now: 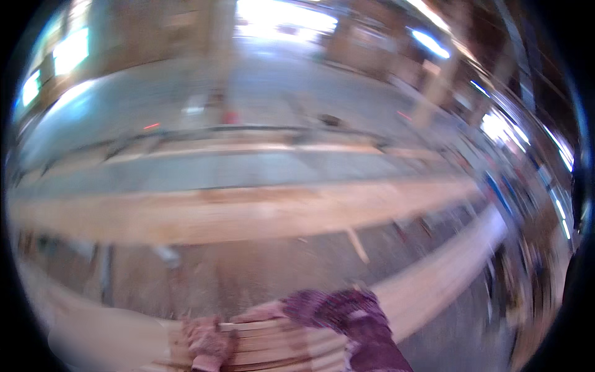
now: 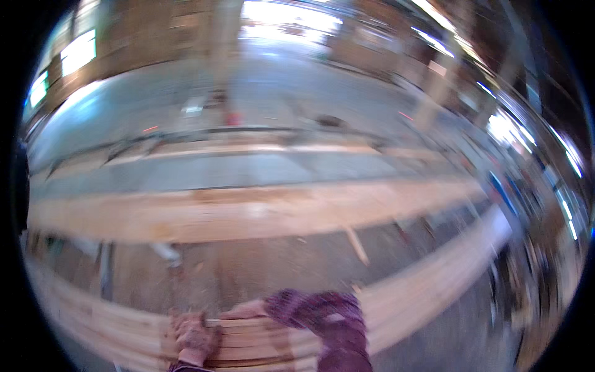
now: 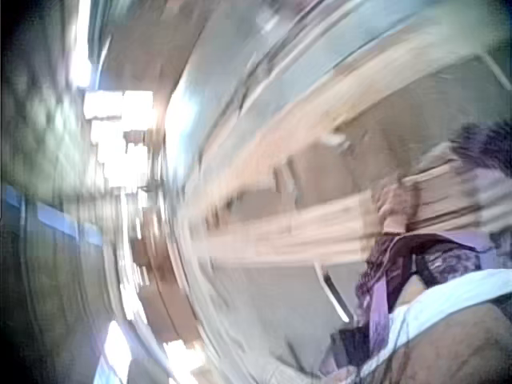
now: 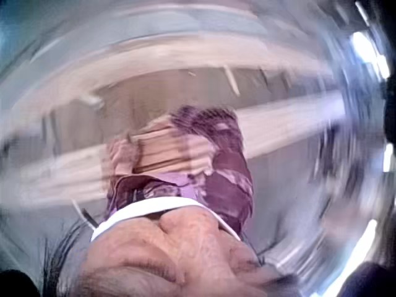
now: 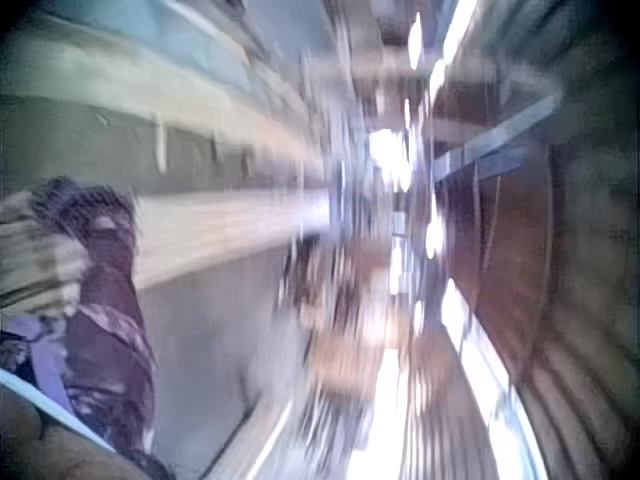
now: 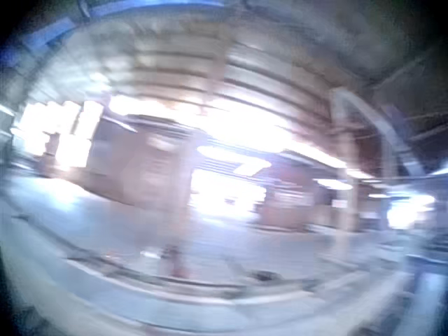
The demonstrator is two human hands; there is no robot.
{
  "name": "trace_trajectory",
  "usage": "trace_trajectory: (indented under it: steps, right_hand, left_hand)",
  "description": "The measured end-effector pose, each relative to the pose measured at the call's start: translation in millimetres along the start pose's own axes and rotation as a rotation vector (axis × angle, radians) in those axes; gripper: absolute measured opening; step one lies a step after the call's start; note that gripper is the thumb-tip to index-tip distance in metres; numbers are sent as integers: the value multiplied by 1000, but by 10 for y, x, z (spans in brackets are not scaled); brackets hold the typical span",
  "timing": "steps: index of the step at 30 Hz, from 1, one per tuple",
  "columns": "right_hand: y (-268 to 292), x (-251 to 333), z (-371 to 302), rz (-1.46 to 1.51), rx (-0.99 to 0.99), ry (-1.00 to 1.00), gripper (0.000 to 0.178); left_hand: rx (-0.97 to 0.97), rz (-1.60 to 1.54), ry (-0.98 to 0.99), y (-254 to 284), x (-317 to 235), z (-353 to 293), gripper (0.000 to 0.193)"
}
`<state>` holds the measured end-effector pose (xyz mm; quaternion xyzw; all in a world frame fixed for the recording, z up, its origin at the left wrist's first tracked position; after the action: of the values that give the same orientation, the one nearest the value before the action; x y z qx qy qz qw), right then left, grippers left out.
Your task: The person picks up long wooden planks from a pile and places them onto a metal rack. They handle the planks one at a time, aligning them with the existing stack on the rack.
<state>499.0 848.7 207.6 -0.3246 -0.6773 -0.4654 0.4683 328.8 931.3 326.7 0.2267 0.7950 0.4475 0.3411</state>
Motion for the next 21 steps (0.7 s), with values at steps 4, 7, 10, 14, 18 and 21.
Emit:
trace_trajectory:
  steps: [4, 7, 10, 14, 18, 21]
  right_hand:
    - [279, 764, -209, -488, 14, -592, 65]
    - [246, 947, -297, -613, -175, -572, 60]
    - [-1, 988, -224, -689, -215, -662, 59]
    - [-67, 893, -117, -739, -220, -727, 60]
    - [13, 968, -172, -719, -200, -709, 62]
    - [106, 887, -185, -633, -120, -615, 65]
  left_hand:
    - [-215, -39, -215, -164, 194, -82, 50]
    - [-257, 16, -403, -127, 232, 134, 48]
    - [-239, 62, -391, -188, 375, 181, 48]
    - [-168, 24, -318, -128, 383, 184, 51]
    - [-187, -9, -323, -193, 385, 209, 58]
    - [-227, 18, -369, -201, 362, 209, 61]
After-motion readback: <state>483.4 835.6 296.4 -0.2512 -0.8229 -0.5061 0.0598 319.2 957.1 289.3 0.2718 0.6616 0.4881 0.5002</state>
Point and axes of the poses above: each hand's wrist, its own z-axis towards the middle knuckle, its own y-axis out of the back of the hand, x = y × z, the point moved 2 cm from there along z, towards the middle knuckle, and after that the axes turned 9 degrees about -z, right-handed, at the moved point
